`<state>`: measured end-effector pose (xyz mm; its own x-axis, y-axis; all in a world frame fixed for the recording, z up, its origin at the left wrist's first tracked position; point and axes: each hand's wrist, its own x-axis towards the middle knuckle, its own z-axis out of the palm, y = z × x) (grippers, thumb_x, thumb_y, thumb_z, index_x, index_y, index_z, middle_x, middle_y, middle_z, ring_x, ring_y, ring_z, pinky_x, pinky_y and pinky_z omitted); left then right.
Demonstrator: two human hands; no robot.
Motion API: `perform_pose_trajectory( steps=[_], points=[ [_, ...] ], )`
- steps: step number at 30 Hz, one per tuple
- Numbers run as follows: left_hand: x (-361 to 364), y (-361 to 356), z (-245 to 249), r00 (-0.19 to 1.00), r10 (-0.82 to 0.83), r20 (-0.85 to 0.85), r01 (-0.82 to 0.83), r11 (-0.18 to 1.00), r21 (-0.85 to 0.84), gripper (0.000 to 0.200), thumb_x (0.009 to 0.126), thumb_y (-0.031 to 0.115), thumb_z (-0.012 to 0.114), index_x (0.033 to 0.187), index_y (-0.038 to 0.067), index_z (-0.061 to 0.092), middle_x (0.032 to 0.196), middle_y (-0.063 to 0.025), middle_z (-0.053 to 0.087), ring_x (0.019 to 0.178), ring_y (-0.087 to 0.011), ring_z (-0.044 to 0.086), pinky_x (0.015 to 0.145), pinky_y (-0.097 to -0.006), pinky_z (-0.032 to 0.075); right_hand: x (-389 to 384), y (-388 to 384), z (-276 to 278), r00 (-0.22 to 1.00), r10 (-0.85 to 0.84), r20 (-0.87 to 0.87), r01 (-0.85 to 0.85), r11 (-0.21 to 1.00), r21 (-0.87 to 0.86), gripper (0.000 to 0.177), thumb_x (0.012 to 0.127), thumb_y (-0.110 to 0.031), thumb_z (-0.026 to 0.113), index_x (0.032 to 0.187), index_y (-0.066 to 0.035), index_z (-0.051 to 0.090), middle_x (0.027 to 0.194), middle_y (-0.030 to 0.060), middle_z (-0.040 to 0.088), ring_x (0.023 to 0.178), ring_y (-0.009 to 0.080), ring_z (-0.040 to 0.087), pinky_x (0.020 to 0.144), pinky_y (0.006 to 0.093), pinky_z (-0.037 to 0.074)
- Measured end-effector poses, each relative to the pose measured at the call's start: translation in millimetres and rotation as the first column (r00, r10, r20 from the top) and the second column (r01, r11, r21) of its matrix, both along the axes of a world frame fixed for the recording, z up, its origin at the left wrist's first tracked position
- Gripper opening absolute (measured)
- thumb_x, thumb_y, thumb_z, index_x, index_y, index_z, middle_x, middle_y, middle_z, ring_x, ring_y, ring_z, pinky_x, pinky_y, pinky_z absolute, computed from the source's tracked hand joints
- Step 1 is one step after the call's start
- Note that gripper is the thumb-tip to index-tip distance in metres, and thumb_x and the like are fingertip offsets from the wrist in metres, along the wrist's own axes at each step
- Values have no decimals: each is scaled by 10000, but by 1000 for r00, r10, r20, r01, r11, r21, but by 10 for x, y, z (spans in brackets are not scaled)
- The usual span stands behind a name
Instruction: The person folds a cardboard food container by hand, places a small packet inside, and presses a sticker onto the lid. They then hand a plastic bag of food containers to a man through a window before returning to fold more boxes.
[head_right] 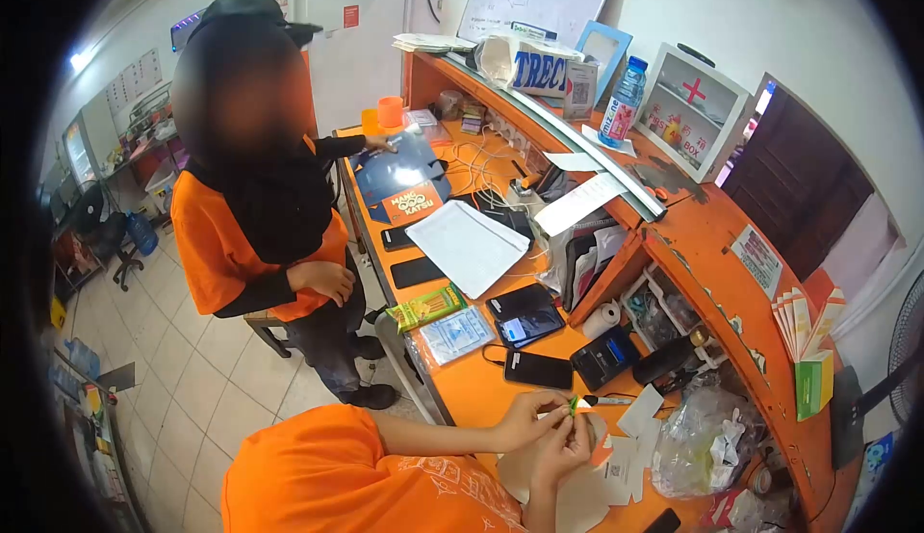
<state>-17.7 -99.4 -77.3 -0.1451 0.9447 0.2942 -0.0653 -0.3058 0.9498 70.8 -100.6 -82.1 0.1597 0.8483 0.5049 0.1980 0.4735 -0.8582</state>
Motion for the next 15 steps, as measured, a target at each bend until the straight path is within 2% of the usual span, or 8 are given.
perform_pose_trajectory(
  steps=[1, 3, 4, 6, 10, 12, 13, 15],
  points=[
    [-2, 3, -48, 1000, -3, 1, 3, 1000, -2, 159, 840, 80, 524, 912, -53, 571, 1040, -138, 556, 841, -135, 575, 702, -246, 498, 15, 2, -67, 1000, -3, 1, 3, 1000, -2, 197, 841, -4, 477, 1011, 65, 548, 834, 72, 560, 700, 127, 570, 618, 224, 481],
    [-37, 16, -106, 1000, -9, -15, 7, 994, -106, 158, 839, 78, 527, 911, -56, 570, 961, -119, 586, 800, -133, 584, 694, -251, 501, 34, 24, -150, 967, -64, 246, 46, 996, 78, 189, 849, -18, 467, 990, 65, 562, 818, 67, 568, 707, 126, 570, 613, 220, 479],
    [-61, 17, -119, 1000, -10, -17, 8, 995, -104, 158, 839, 78, 527, 911, -56, 570, 961, -119, 586, 800, -133, 584, 694, -251, 501, 33, 32, -170, 968, -65, 243, 47, 996, 80, 189, 849, -18, 467, 990, 65, 562, 818, 67, 568, 707, 126, 570, 613, 220, 479],
    [-77, 1, -156, 980, -109, 167, 140, 972, -188, 152, 835, 71, 532, 904, -59, 571, 868, -86, 604, 753, -128, 588, 683, -253, 499, 49, 15, -211, 987, 68, -145, -102, 966, -238, 156, 822, 19, 474, 928, 91, 564, 831, 88, 538, 715, 140, 552, 598, 232, 466],
    [-28, -32, -333, 992, -97, 76, 111, 971, -213, 152, 831, 80, 541, 904, -48, 578, 806, -68, 606, 723, -115, 588, 672, -259, 494, 143, 36, -581, 984, 2, -179, -45, 970, -237, 128, 831, 2, 477, 891, 75, 564, 814, 71, 534, 663, 137, 552, 589, 237, 479],
    [-60, 19, -382, 990, -104, -100, 78, 970, -230, 154, 827, 96, 554, 896, -37, 585, 785, -67, 604, 716, -111, 585, 667, -262, 488, 111, 16, -554, 957, 31, -288, -126, 940, -317, 106, 830, 0, 483, 870, 62, 560, 863, 68, 534, 697, 140, 561, 601, 238, 491],
    [-62, 34, -418, 986, -72, -153, 47, 986, -163, 150, 823, 101, 560, 878, -35, 592, 775, -72, 609, 705, -111, 581, 664, -264, 481, 124, 40, -684, 951, 8, -310, -125, 925, -360, 100, 830, -3, 490, 876, 54, 558, 889, 58, 528, 752, 137, 556, 624, 235, 493],
    [-57, 24, -434, 983, -33, -180, 8, 991, -136, 146, 820, 102, 564, 865, -33, 596, 782, -75, 612, 703, -113, 579, 667, -260, 477, 83, 78, -892, 924, -37, -381, -97, 941, -325, 102, 837, -22, 496, 885, 38, 562, 832, 41, 534, 701, 111, 530, 594, 217, 454]
  ],
)
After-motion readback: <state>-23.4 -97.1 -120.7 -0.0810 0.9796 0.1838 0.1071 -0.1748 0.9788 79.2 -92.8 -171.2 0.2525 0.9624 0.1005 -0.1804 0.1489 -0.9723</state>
